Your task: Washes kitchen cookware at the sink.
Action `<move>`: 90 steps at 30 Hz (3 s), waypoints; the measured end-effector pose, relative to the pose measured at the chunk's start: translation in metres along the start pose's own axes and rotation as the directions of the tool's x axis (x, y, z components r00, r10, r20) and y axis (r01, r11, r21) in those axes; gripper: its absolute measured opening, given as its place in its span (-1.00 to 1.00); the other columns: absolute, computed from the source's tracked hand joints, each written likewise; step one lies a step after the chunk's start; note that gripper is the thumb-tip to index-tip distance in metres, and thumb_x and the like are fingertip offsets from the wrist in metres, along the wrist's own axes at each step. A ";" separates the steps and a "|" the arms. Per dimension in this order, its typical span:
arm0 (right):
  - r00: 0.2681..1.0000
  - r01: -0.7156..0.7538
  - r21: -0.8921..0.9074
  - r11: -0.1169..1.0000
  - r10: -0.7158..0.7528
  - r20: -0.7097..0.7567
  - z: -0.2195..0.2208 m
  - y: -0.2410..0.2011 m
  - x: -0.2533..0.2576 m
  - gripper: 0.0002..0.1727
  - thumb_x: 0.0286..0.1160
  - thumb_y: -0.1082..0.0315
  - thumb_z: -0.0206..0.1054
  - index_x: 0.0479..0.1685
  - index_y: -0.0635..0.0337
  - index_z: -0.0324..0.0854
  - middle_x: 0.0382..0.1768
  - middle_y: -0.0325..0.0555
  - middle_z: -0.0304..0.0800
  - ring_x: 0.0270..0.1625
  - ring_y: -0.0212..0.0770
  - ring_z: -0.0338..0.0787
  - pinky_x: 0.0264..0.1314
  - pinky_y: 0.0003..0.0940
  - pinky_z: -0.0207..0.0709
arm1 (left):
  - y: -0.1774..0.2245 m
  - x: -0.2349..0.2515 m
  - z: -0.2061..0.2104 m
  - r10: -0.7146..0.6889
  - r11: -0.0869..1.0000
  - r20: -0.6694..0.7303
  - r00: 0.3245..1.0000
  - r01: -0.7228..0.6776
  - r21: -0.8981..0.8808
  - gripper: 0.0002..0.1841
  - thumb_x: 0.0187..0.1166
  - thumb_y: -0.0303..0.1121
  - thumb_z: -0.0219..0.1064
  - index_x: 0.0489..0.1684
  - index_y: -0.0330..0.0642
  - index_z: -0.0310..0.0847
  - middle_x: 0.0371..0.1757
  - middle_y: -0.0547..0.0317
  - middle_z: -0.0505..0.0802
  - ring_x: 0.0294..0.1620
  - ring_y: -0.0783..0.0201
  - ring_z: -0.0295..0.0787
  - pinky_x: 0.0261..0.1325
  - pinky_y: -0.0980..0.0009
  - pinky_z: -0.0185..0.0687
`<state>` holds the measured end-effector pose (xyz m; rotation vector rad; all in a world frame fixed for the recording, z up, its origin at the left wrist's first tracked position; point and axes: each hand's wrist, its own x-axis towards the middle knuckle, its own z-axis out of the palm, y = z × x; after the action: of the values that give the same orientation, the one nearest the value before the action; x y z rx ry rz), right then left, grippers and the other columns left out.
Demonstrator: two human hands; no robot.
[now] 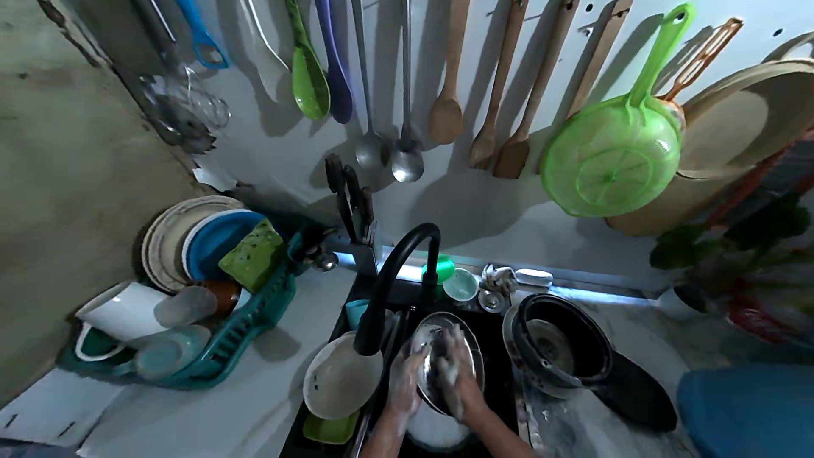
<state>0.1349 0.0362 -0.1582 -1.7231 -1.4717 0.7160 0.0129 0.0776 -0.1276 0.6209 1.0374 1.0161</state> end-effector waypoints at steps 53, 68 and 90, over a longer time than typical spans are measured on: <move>0.971 0.114 0.225 0.968 -0.060 -0.232 -0.056 -0.018 0.019 -0.51 0.36 0.21 0.52 0.17 0.38 0.62 0.04 0.01 0.81 0.09 -0.22 0.80 0.21 -0.21 0.70 | 0.011 -0.005 -0.017 -0.037 0.921 0.386 0.922 -0.118 0.371 -0.40 0.29 -0.56 0.43 0.44 -0.38 0.46 0.10 -0.03 0.83 0.04 0.26 0.82 0.18 0.28 0.78; 0.986 0.042 -0.214 0.976 -0.006 0.167 -0.057 -0.086 0.038 -0.55 0.64 0.04 0.26 -0.01 0.27 0.84 -0.02 0.13 0.90 0.18 0.10 0.83 0.43 0.14 0.51 | 0.018 -0.022 0.000 -0.107 0.642 0.412 0.905 -0.254 0.724 -0.65 0.44 -0.41 0.50 0.14 -0.41 0.69 -0.03 -0.08 0.86 0.03 0.21 0.81 0.26 0.23 0.69; 0.994 0.060 0.011 0.998 -0.060 0.094 -0.056 -0.073 0.037 -0.55 0.62 0.01 0.26 -0.16 0.26 0.84 -0.12 0.01 0.90 0.08 -0.05 0.84 0.33 0.05 0.60 | 0.033 -0.029 -0.001 -0.066 0.707 0.449 0.891 -0.276 0.651 -0.57 0.38 -0.45 0.52 0.22 -0.39 0.65 0.02 -0.02 0.86 0.05 0.32 0.80 0.27 0.32 0.68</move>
<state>0.1451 0.0666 -0.0647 -1.6513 -1.5753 0.7794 -0.0045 0.0654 -0.0893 1.4975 0.9615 0.4886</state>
